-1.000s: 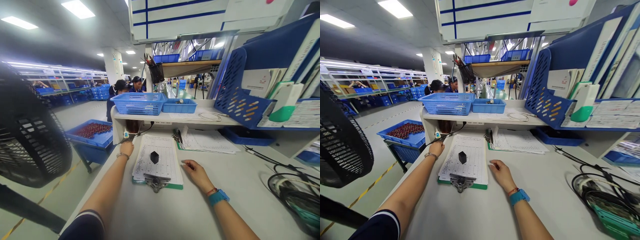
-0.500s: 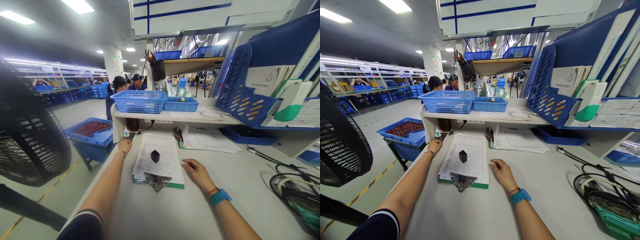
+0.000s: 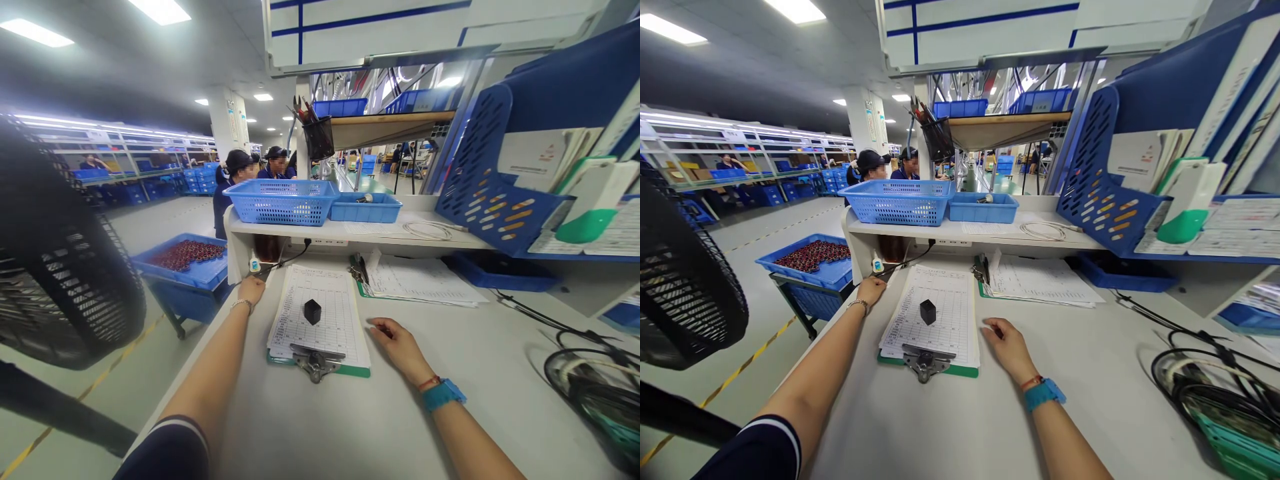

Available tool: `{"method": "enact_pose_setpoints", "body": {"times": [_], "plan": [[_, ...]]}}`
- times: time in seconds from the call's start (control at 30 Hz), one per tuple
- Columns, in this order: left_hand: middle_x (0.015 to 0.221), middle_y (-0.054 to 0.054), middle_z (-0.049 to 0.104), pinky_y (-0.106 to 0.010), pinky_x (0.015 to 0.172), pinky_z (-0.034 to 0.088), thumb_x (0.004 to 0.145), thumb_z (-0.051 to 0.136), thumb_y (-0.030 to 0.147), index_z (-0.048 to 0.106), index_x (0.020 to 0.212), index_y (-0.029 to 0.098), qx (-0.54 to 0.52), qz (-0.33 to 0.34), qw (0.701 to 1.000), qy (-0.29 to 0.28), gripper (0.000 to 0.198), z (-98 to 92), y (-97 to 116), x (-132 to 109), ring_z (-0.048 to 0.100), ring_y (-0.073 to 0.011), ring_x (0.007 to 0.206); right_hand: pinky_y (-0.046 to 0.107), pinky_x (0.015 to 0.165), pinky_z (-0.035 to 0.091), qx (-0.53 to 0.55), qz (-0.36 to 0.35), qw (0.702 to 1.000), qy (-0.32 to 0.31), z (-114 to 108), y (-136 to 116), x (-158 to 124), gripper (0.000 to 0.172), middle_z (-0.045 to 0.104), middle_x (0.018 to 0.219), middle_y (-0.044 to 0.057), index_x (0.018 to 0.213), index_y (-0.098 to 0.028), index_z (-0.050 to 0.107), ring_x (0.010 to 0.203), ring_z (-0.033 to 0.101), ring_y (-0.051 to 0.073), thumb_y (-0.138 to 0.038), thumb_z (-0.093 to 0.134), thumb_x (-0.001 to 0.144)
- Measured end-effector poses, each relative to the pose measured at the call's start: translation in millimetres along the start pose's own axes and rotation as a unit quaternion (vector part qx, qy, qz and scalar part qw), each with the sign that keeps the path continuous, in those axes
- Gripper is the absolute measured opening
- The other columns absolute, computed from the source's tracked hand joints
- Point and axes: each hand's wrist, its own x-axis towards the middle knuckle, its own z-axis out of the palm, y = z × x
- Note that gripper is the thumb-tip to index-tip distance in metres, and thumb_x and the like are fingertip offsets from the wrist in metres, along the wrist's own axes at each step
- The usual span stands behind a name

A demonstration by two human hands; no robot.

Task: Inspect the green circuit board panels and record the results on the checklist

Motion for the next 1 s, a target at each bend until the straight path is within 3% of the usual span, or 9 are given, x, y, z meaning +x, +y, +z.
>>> {"method": "enact_pose_setpoints", "body": {"times": [0.3, 0.77, 1.0], "plan": [[0.109, -0.007, 0.055, -0.040, 0.082, 0.045, 0.083, 0.048, 0.031, 0.054, 0.103, 0.017, 0.008, 0.018, 1.000, 0.013, 0.026, -2.3, 5, -7, 0.053, -0.0185, 0.096, 0.033, 0.071, 0.045, -0.002, 0.003, 1.000, 0.005, -1, -3, -1, 0.036, 0.065, 0.086, 0.007, 0.091, -0.017, 0.063, 0.076, 0.057, 0.020, -0.043, 0.051, 0.070], [0.109, -0.007, 0.055, -0.039, 0.082, 0.045, 0.084, 0.047, 0.030, 0.055, 0.101, 0.017, 0.015, 0.079, 0.997, -0.022, 0.024, -11.0, -1, -13, 0.054, -0.0175, 0.094, 0.034, 0.076, 0.044, 0.012, 0.000, 1.000, 0.002, 0, -2, 0, 0.035, 0.065, 0.092, 0.008, 0.090, -0.017, 0.063, 0.080, 0.058, 0.021, -0.042, 0.052, 0.069], [0.114, -0.008, 0.052, -0.042, 0.083, 0.044, 0.083, 0.047, 0.030, 0.050, 0.110, 0.018, 0.032, 0.099, 0.994, -0.020, 0.030, -13.3, -2, -19, 0.052, -0.0194, 0.098, 0.034, 0.075, 0.044, 0.019, -0.003, 1.000, 0.004, 0, 0, 1, 0.034, 0.065, 0.091, 0.008, 0.088, -0.017, 0.062, 0.078, 0.058, 0.021, -0.042, 0.052, 0.068]]}}
